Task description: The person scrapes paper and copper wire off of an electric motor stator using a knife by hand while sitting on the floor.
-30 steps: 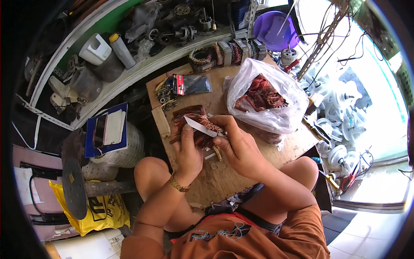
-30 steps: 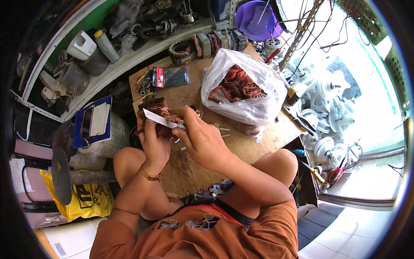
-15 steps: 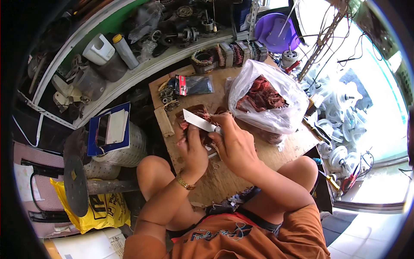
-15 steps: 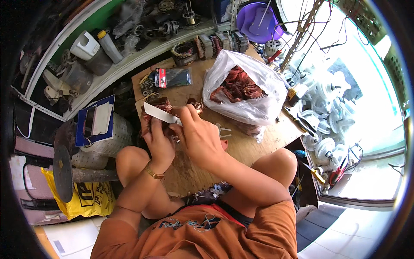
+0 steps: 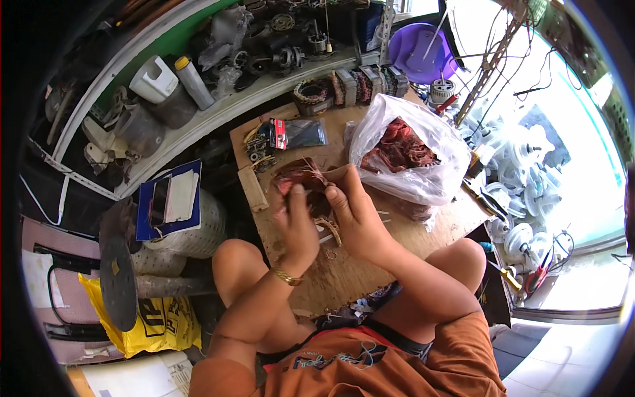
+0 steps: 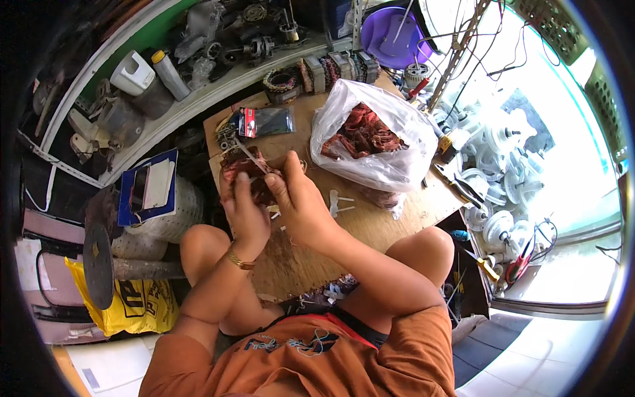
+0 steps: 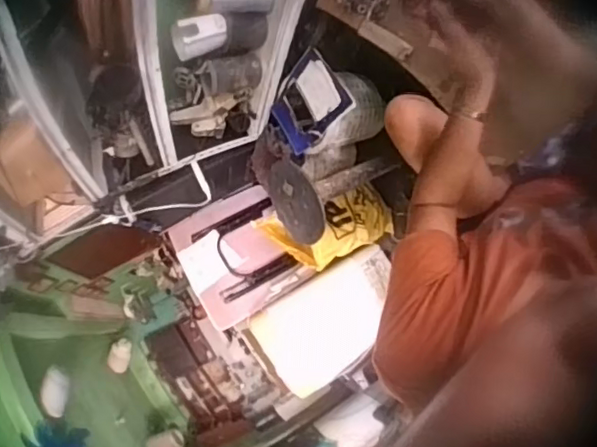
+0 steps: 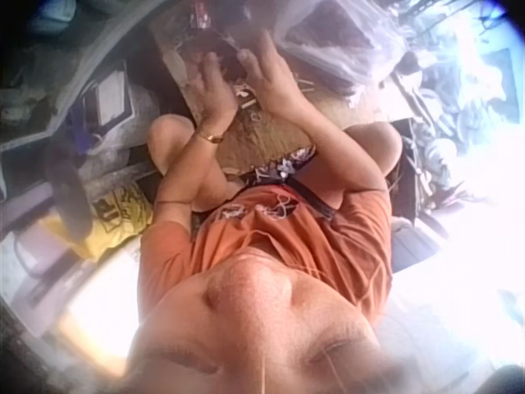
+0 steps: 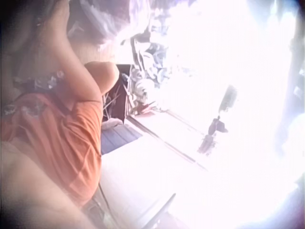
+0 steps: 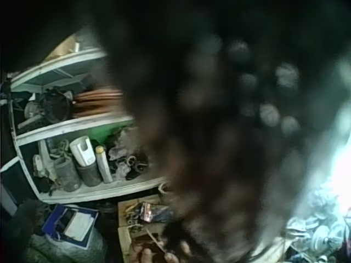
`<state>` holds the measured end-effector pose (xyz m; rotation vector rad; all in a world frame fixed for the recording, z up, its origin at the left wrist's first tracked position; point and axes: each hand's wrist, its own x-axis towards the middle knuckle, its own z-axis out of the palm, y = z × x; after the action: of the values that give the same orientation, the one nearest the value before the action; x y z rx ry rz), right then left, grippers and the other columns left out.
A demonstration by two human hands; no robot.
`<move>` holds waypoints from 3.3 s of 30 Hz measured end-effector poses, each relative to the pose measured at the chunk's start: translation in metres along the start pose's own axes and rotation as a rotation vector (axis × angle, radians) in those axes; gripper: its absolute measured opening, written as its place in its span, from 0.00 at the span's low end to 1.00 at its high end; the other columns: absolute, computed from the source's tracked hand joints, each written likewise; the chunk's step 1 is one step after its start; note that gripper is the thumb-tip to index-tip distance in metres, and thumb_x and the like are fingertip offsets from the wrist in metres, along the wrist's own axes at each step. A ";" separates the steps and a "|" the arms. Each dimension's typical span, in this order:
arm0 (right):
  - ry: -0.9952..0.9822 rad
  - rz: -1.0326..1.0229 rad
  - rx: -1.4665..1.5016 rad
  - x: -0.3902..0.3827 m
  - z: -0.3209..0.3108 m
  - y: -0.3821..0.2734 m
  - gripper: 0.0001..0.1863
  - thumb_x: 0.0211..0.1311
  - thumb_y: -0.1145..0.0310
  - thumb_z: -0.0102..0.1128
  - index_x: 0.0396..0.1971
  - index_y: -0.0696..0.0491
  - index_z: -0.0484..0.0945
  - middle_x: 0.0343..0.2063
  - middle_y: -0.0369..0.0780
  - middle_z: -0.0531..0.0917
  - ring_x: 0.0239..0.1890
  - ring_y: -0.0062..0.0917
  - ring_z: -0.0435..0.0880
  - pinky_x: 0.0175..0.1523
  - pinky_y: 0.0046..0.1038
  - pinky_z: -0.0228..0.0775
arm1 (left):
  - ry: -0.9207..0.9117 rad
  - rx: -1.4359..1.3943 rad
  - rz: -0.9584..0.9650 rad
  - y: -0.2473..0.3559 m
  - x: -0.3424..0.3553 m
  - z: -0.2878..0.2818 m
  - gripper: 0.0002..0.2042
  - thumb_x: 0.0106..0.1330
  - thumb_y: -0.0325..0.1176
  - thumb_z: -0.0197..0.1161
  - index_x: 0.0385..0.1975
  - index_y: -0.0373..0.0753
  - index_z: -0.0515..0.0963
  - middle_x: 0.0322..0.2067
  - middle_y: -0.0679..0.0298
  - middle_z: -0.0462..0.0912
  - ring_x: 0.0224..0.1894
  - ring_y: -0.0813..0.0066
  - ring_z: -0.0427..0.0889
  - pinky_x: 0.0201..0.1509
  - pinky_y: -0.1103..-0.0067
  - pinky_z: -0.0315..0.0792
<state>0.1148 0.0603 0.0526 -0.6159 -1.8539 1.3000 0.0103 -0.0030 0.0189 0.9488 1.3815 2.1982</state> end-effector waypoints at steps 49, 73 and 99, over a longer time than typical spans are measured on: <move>-0.033 -0.165 -0.154 -0.013 -0.003 -0.019 0.10 0.68 0.69 0.56 0.44 0.55 0.69 0.37 0.52 0.79 0.40 0.54 0.78 0.39 0.45 0.70 | -0.006 0.042 0.102 0.012 -0.005 -0.006 0.12 0.71 0.24 0.52 0.53 0.30 0.70 0.47 0.58 0.80 0.49 0.72 0.80 0.55 0.77 0.72; -0.241 0.013 -0.168 0.018 -0.035 0.032 0.22 0.50 0.66 0.73 0.44 0.59 0.79 0.41 0.49 0.81 0.37 0.40 0.83 0.43 0.34 0.73 | -0.071 -0.526 -0.784 -0.004 0.018 -0.021 0.17 0.74 0.45 0.54 0.51 0.38 0.75 0.47 0.61 0.82 0.49 0.67 0.81 0.56 0.66 0.76; -0.206 0.029 -0.047 0.022 -0.027 0.054 0.16 0.49 0.77 0.68 0.40 0.60 0.80 0.31 0.39 0.85 0.31 0.21 0.82 0.40 0.26 0.75 | -0.312 -0.528 -0.759 -0.021 0.013 -0.038 0.17 0.72 0.36 0.47 0.55 0.37 0.73 0.54 0.58 0.79 0.57 0.63 0.76 0.66 0.64 0.67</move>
<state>0.1215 0.1112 0.0136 -0.5521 -2.0539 1.3852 -0.0263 -0.0098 -0.0065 0.4349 0.7631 1.6067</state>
